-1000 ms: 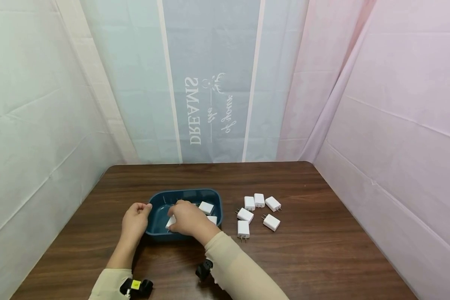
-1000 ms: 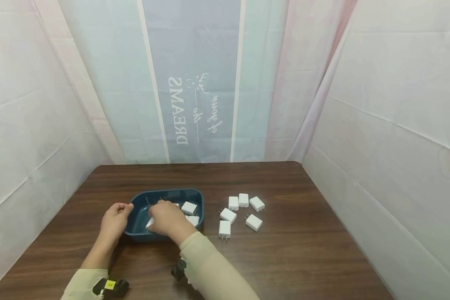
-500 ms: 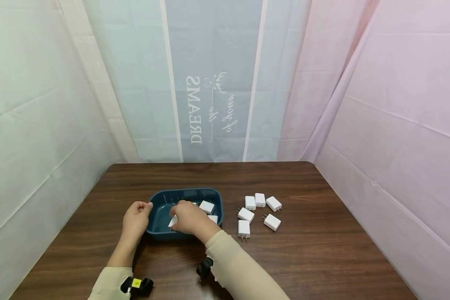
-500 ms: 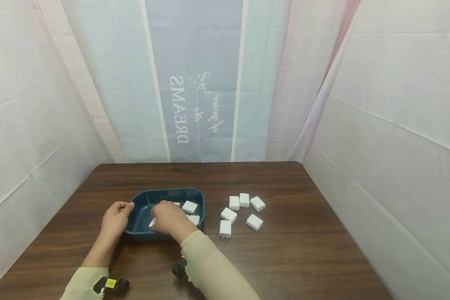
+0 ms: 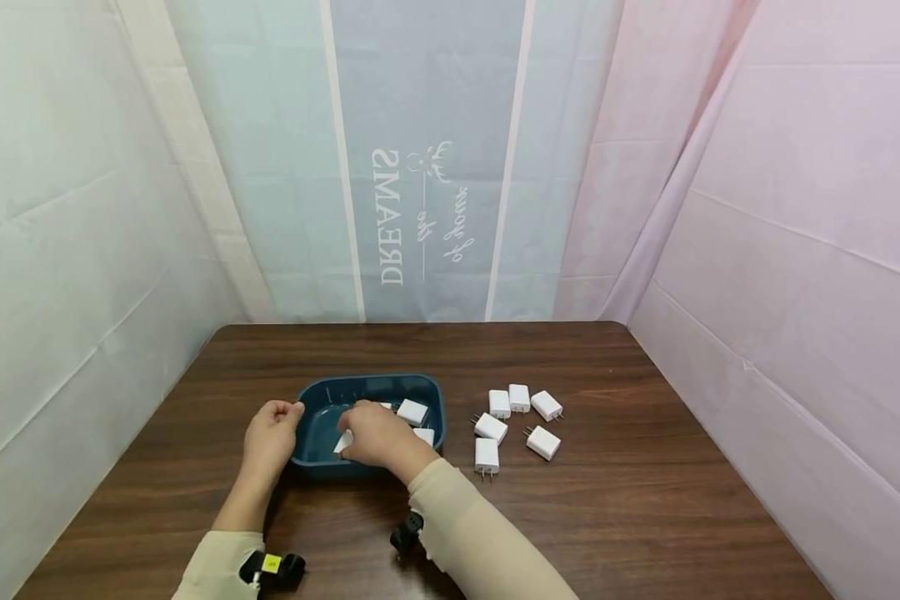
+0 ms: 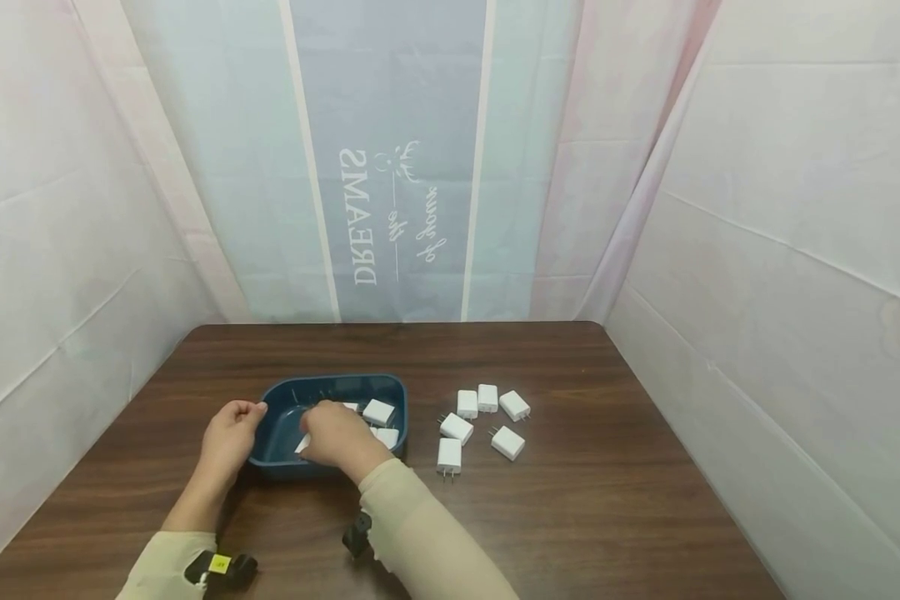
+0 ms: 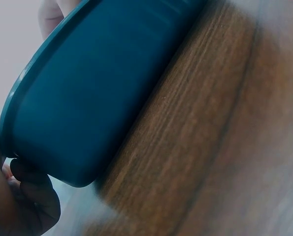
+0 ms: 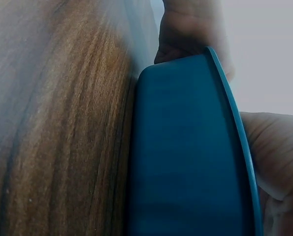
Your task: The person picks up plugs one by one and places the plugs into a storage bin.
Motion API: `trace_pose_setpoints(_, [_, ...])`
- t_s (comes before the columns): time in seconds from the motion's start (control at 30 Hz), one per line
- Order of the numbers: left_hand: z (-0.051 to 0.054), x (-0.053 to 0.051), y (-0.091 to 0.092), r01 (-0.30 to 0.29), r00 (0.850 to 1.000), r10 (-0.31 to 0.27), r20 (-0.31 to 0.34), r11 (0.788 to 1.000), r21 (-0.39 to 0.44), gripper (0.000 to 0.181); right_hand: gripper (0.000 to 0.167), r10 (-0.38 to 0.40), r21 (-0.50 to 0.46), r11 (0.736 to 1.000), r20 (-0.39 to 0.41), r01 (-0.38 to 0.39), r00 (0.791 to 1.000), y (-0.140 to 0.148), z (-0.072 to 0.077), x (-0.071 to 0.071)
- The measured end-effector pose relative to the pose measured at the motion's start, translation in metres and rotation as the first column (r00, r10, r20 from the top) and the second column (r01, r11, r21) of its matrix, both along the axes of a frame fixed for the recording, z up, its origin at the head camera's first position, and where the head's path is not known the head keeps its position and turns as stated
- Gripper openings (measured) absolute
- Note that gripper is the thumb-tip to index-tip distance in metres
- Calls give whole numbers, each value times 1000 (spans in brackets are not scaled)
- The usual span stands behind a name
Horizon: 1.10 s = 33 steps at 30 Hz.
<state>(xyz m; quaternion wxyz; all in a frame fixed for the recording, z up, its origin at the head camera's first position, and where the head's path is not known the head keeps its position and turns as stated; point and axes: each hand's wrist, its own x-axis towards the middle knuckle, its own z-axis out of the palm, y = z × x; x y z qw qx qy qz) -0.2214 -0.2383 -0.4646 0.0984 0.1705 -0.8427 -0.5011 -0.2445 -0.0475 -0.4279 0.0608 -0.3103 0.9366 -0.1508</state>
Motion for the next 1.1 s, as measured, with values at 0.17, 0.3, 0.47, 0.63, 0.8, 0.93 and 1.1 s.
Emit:
trace_pose_setpoints(0.17, [0,0,0,0,1000,0,9,1000,6,40,37,-12,10,1000,18,12,1000,-1,0,0])
trace_pose_setpoints(0.3, [0,1,0,5,1000,-5,8,1000,9,41,36,-19,23,1000,23,18,1000,-1,0,0])
trace_pose_setpoints(0.47, [2,2,0,12,1000,-12,9,1000,8,41,36,-19,34,999,30,18,999,-2,1,0])
trace_pose_setpoints(0.63, [2,1,0,9,1000,-9,2,1000,2,39,35,-12,45,999,33,10,999,-4,-1,-2])
trace_pose_setpoints(0.8, [2,1,0,10,1000,-10,3,1000,-4,40,34,-9,49,999,37,7,999,-4,-1,-2])
trace_pose_setpoints(0.93, [3,1,0,12,1000,-12,2,1000,-11,40,34,-20,34,999,49,18,999,-4,-1,-2])
trace_pose_setpoints(1.1, [3,2,0,15,1000,-15,8,1000,-9,40,34,-43,13,999,79,42,996,-3,-3,-2])
